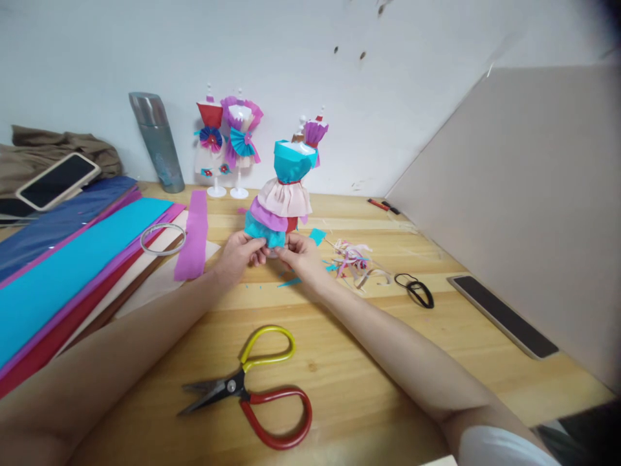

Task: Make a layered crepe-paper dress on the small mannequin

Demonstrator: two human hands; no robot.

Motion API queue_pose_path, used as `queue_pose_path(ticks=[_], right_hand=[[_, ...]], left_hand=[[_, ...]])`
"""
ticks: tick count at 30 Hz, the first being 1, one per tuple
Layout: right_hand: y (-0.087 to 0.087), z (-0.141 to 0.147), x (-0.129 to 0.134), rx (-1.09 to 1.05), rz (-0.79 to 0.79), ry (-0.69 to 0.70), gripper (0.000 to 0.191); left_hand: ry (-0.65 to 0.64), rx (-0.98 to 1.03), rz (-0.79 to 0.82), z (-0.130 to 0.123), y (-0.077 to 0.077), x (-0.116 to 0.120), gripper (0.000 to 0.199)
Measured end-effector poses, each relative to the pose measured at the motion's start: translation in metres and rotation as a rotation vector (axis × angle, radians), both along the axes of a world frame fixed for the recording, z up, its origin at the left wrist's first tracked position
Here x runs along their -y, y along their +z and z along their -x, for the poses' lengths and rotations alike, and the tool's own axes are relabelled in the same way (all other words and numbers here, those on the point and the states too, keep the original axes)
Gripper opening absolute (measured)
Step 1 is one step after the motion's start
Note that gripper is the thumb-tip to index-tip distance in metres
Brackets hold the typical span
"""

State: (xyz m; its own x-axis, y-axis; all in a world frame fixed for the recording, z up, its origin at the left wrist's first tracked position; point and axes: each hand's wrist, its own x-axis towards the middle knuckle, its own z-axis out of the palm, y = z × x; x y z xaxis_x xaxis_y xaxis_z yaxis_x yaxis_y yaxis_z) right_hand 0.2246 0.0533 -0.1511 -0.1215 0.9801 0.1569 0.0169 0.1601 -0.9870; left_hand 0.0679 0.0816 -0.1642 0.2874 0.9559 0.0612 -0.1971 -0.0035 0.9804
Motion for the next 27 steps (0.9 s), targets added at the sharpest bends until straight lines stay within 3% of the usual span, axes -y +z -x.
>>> queue_pose_path(ticks=[14, 19, 22, 27], right_hand=[[-0.002, -0.002, 0.002, 0.048, 0.066, -0.022, 0.027], [0.003, -0.003, 0.006, 0.013, 0.087, -0.017, 0.028], [0.001, -0.002, 0.005, 0.024, 0.090, 0.005, 0.029], [-0.004, 0.000, 0.004, 0.035, 0.069, -0.024, 0.032]], left_hand=[[-0.089, -0.045, 0.013, 0.001, -0.003, -0.002, 0.012], [-0.297, 0.104, 0.094, 0.016, 0.005, -0.007, 0.028], [-0.401, 0.147, 0.136, 0.024, 0.005, -0.012, 0.028], [-0.341, 0.125, 0.111, 0.023, -0.003, -0.013, 0.040]])
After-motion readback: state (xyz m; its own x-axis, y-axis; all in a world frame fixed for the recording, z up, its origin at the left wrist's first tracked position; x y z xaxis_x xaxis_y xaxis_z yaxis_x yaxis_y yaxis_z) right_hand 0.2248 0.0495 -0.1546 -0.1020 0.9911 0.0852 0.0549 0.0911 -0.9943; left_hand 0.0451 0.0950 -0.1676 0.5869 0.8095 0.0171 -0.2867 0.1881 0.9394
